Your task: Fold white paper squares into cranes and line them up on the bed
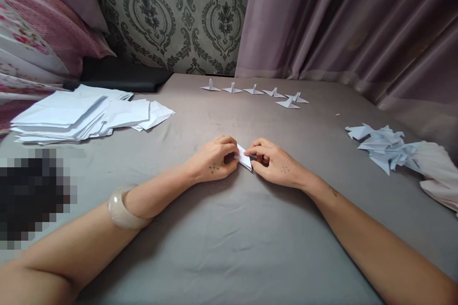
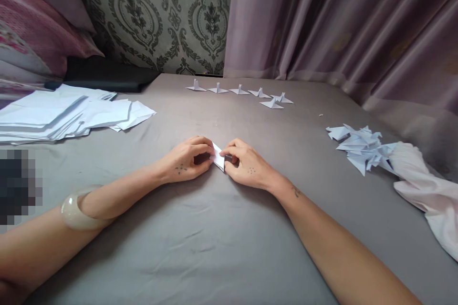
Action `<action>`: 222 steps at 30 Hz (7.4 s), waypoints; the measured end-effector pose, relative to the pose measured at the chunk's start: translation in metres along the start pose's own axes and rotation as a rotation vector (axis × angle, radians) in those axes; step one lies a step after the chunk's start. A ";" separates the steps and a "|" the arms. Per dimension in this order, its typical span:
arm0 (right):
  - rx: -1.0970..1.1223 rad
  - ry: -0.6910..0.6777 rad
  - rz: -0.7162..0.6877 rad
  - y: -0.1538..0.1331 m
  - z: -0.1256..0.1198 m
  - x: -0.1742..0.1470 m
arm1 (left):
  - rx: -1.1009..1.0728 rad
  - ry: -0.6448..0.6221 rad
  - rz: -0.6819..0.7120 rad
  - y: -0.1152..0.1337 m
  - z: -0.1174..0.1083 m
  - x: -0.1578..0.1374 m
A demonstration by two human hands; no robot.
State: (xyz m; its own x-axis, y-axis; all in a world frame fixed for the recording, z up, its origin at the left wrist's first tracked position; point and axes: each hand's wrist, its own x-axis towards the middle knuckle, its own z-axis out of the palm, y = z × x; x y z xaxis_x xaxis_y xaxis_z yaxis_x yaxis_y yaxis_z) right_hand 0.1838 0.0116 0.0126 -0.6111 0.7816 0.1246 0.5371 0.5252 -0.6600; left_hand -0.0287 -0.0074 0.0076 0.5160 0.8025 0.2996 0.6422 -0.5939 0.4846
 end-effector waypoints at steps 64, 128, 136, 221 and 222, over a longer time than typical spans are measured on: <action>-0.266 0.072 -0.079 0.001 0.006 -0.001 | 0.007 0.070 -0.168 0.002 0.006 -0.001; 0.800 0.218 0.151 -0.018 0.007 0.009 | -1.219 0.277 -0.347 0.007 0.008 0.009; 0.642 0.255 0.220 -0.030 0.004 0.019 | -1.200 0.293 -0.365 0.004 0.007 0.011; 0.220 0.630 -0.010 -0.036 0.013 0.004 | -1.479 0.281 -0.527 0.008 0.013 0.009; 0.201 0.618 -0.023 -0.041 0.018 0.005 | -1.471 0.273 -0.511 0.009 0.014 0.008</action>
State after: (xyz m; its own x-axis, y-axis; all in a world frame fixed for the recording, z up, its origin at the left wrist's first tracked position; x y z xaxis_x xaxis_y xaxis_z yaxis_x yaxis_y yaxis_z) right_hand 0.1480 -0.0120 0.0269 -0.1415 0.8518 0.5044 0.3717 0.5179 -0.7704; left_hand -0.0111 -0.0069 0.0033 0.2089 0.9743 -0.0839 -0.4631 0.1741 0.8690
